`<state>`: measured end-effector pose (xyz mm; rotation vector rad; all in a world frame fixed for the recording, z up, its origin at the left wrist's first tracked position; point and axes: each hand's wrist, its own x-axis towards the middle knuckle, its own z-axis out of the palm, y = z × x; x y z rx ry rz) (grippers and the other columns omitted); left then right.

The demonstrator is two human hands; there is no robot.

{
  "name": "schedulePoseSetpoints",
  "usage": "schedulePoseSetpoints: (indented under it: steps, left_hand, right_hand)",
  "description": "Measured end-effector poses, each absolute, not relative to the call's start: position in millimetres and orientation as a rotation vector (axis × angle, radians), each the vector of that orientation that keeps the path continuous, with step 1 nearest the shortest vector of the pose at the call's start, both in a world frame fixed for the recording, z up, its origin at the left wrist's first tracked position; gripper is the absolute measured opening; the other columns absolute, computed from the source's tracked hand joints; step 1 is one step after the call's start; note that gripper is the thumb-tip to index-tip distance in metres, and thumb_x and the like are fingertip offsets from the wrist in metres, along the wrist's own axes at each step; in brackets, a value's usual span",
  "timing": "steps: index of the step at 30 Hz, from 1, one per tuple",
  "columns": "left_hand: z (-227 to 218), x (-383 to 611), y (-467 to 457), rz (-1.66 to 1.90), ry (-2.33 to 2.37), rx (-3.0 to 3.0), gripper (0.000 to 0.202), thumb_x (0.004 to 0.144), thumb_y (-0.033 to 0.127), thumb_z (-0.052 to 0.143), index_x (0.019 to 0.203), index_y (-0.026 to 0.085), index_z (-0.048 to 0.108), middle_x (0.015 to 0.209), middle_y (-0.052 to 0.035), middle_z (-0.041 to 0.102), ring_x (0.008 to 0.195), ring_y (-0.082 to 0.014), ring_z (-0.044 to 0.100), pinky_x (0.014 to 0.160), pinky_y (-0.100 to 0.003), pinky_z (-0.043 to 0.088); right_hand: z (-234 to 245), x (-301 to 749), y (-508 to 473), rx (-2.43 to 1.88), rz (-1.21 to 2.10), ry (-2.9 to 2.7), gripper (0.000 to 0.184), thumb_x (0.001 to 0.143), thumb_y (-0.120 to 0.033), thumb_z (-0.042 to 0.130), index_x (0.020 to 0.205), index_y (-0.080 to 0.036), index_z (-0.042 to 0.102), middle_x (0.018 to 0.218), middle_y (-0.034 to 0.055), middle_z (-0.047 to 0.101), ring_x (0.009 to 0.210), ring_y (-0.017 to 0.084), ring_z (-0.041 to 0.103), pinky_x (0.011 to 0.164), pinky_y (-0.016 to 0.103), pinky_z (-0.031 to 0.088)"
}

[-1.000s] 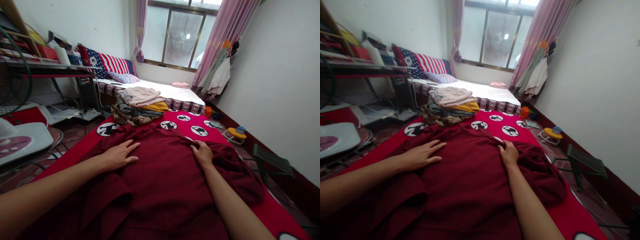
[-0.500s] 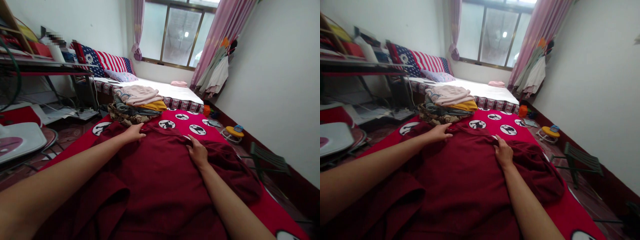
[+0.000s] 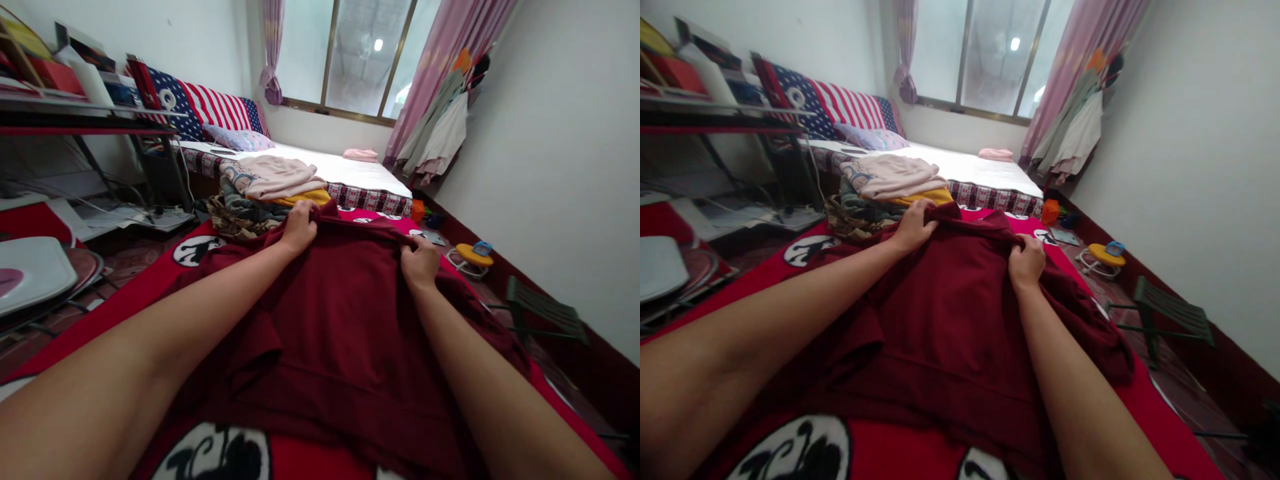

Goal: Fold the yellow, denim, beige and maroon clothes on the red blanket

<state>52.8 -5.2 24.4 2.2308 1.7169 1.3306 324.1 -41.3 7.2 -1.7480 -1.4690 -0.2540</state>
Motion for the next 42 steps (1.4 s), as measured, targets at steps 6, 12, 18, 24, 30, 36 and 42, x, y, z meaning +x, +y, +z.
schedulePoseSetpoints:
  steps: [6,12,18,24,30,36,42]
  left_hand:
    - [-26,66,4,0.364,1.662,2.333,0.083,0.080,0.071,0.046,0.149,0.029,0.028,0.159,-0.0118,0.012,0.144,-0.0352,0.014,0.113,-0.053,0.018]
    - [-43,65,-2,0.151,1.726,2.406,0.081,0.081,0.080,0.024,0.149,0.037,0.023,0.160,-0.0062,0.006,0.146,-0.0312,0.003,0.115,-0.055,0.007]
    - [-29,66,-30,0.046,1.734,2.344,0.080,0.084,0.076,0.022,0.151,0.033,0.019,0.160,-0.0074,0.002,0.146,-0.0317,-0.001,0.114,-0.056,0.005]
    - [-29,46,-83,0.041,1.543,2.424,0.073,0.088,0.067,0.034,0.150,0.031,0.024,0.159,-0.0087,0.004,0.146,-0.0312,0.002,0.115,-0.055,0.007]
    - [-11,7,-149,0.083,1.189,2.409,0.063,0.087,0.056,0.049,0.144,0.031,0.040,0.158,-0.0058,0.012,0.146,-0.0278,0.006,0.116,-0.050,0.010]
    - [16,-76,-181,0.427,1.150,2.018,0.038,0.080,0.052,0.059,0.101,0.023,0.073,0.118,-0.0071,0.068,0.112,-0.0253,0.060,0.098,-0.034,0.044]
    - [-3,-165,-181,0.531,2.184,2.029,0.081,0.047,0.051,0.080,0.120,0.020,0.061,0.119,-0.0124,0.064,0.111,-0.0324,0.058,0.094,-0.039,0.045]
  right_hand:
    - [-48,315,-25,-2.122,-0.084,-1.921,0.067,0.093,-0.050,0.040,0.147,-0.011,0.034,0.151,0.0179,0.031,0.137,0.031,0.032,0.110,0.046,0.026]
    - [-52,309,-27,-2.338,-0.105,-2.058,0.066,0.096,-0.059,0.020,0.151,-0.024,0.023,0.158,0.0118,0.017,0.142,0.030,0.022,0.112,0.048,0.020]
    - [-45,298,-36,-2.435,-0.019,-1.977,0.065,0.096,-0.057,0.017,0.152,-0.023,0.022,0.158,0.0111,0.016,0.143,0.031,0.018,0.113,0.050,0.018]
    - [-48,261,-66,-2.522,-0.033,-1.770,0.061,0.097,-0.048,0.026,0.148,-0.016,0.032,0.153,0.0202,0.025,0.140,0.039,0.023,0.106,0.059,0.023]
    - [-59,248,-99,-2.295,-0.186,-1.828,0.057,0.096,-0.045,0.035,0.143,-0.013,0.042,0.149,0.0232,0.033,0.137,0.040,0.028,0.104,0.060,0.025]
    - [-57,256,-103,-2.129,-0.128,-1.806,0.046,0.093,-0.040,0.046,0.132,-0.016,0.054,0.143,0.0162,0.045,0.133,0.033,0.038,0.105,0.054,0.030]
    - [-55,261,-99,-1.950,-0.076,-1.796,0.032,0.088,-0.031,0.053,0.114,-0.019,0.066,0.130,0.0102,0.058,0.119,0.027,0.053,0.100,0.043,0.039]
